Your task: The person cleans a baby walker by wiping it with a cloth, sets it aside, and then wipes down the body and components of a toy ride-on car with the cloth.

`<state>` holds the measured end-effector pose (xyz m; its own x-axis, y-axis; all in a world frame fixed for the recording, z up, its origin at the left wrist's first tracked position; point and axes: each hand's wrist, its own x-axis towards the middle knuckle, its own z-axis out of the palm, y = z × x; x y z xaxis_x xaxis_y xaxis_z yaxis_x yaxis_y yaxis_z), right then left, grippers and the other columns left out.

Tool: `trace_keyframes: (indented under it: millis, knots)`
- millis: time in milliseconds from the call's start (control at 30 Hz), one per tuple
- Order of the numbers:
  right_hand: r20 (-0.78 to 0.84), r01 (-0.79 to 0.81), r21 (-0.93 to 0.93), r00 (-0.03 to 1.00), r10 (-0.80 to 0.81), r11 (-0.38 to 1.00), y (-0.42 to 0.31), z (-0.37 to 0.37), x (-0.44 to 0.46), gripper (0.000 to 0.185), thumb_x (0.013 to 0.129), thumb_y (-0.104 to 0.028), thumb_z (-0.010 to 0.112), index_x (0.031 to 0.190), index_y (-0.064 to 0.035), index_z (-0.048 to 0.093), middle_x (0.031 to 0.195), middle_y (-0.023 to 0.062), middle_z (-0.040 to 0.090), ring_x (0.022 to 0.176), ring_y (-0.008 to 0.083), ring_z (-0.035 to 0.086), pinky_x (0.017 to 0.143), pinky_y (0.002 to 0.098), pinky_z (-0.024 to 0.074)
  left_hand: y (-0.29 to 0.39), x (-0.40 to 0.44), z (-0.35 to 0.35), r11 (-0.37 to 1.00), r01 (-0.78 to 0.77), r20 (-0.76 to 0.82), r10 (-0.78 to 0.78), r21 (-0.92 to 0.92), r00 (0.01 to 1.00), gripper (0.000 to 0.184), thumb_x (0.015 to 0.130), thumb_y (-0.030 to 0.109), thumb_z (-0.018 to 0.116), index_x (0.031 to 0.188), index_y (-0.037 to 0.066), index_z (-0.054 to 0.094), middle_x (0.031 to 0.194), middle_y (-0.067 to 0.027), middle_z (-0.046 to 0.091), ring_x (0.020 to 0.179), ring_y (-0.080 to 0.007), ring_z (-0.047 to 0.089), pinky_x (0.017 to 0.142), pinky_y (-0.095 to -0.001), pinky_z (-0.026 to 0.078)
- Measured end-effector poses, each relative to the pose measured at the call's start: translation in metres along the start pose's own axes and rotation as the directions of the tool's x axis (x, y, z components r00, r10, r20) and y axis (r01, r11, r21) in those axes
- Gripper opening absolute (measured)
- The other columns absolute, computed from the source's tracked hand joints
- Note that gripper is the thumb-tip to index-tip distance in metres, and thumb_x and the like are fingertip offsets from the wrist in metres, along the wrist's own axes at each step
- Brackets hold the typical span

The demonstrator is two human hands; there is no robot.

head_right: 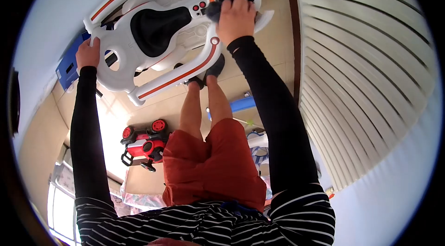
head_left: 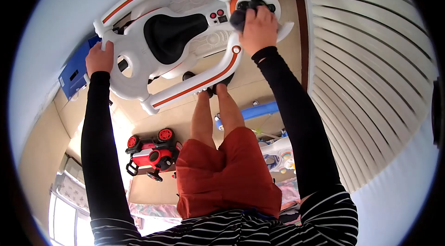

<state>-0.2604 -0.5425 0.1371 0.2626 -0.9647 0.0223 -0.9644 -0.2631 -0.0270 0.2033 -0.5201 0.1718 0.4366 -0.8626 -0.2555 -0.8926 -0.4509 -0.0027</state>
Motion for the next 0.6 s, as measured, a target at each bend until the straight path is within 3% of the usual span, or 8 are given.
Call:
trace_keyframes:
  millis: [33,167,267,300,333,400,500,600]
  knots:
    - [0.015,0.050,0.097,0.999,-0.052,0.994,-0.002,0.004,0.002,0.048,0.071,-0.027,0.081,0.110,-0.0055,0.063,0.121,0.0140,0.058,0.125,0.0306,0.053,0.108,0.0503,0.0389,-0.002,0.001,0.001,1.000,-0.002,-0.020,0.003,0.009,1.000,0.060,0.090,0.051,0.057,0.121,0.003,0.072,0.115,-0.0242,0.071,0.111,-0.0414,0.067,0.101,-0.0462,0.051]
    - [0.006,0.329,0.252,0.940,-0.341,0.910,0.034,0.010,0.017,0.045,0.077,-0.020,0.074,0.119,-0.0104,0.066,0.122,0.0061,0.059,0.123,0.0275,0.055,0.106,0.0454,0.0410,-0.007,-0.001,-0.004,1.000,-0.023,0.010,0.023,0.014,1.000,0.062,0.089,0.052,0.057,0.121,0.001,0.072,0.116,-0.0238,0.072,0.111,-0.0410,0.068,0.101,-0.0453,0.051]
    - [0.068,0.441,0.110,0.891,-0.449,0.891,0.056,-0.002,0.023,0.039,0.079,-0.018,0.071,0.117,-0.0109,0.066,0.122,0.0052,0.060,0.121,0.0264,0.056,0.101,0.0471,0.0455,0.003,-0.003,-0.016,0.998,0.000,0.030,0.002,-0.061,1.000,0.062,0.089,0.052,0.057,0.121,0.001,0.072,0.116,-0.0243,0.071,0.111,-0.0414,0.067,0.101,-0.0452,0.051]
    - [0.089,0.354,0.027,0.930,-0.355,0.935,0.054,-0.007,0.024,0.031,0.082,-0.016,0.068,0.111,-0.0084,0.065,0.117,0.0071,0.063,0.116,0.0263,0.061,0.092,0.0465,0.0506,0.005,-0.006,-0.018,0.998,0.002,0.041,0.000,-0.068,0.999,0.061,0.089,0.052,0.057,0.120,0.002,0.072,0.115,-0.0245,0.071,0.110,-0.0417,0.067,0.100,-0.0454,0.051]
    - [0.145,0.165,0.007,0.976,-0.164,0.986,0.056,-0.011,0.026,0.031,0.081,-0.017,0.069,0.110,-0.0077,0.064,0.114,0.0079,0.064,0.114,0.0275,0.062,0.091,0.0464,0.0513,0.006,-0.008,-0.018,0.997,0.002,0.052,0.002,-0.079,0.999,0.061,0.089,0.052,0.057,0.120,0.002,0.072,0.115,-0.0246,0.071,0.110,-0.0419,0.067,0.100,-0.0456,0.051]
    - [0.224,-0.217,-0.065,0.948,0.226,0.974,0.063,-0.022,0.037,0.030,0.081,-0.017,0.070,0.108,-0.0061,0.063,0.109,0.0096,0.066,0.109,0.0299,0.064,0.089,0.0462,0.0528,0.003,-0.008,-0.015,0.998,0.011,0.029,-0.009,-0.062,1.000,0.058,0.089,0.051,0.057,0.118,0.004,0.073,0.113,-0.0248,0.071,0.109,-0.0424,0.067,0.098,-0.0466,0.052]
    - [0.214,-0.316,-0.013,0.926,0.312,0.949,0.060,-0.025,0.046,0.035,0.079,-0.019,0.074,0.108,-0.0045,0.060,0.106,0.0123,0.067,0.107,0.0333,0.065,0.091,0.0463,0.0532,-0.004,-0.006,-0.003,0.999,-0.005,-0.021,0.005,-0.040,1.000,0.057,0.089,0.051,0.056,0.118,0.005,0.073,0.112,-0.0248,0.071,0.108,-0.0425,0.067,0.098,-0.0473,0.052]
    - [0.032,-0.120,0.130,0.993,0.117,0.984,0.020,-0.010,0.036,0.046,0.076,-0.020,0.078,0.114,-0.0028,0.059,0.113,0.0153,0.067,0.109,0.0353,0.064,0.096,0.0472,0.0525,0.007,-0.006,-0.013,0.999,0.026,0.013,-0.026,-0.046,1.000,0.059,0.089,0.051,0.056,0.120,0.004,0.072,0.114,-0.0249,0.071,0.110,-0.0422,0.067,0.099,-0.0467,0.052]
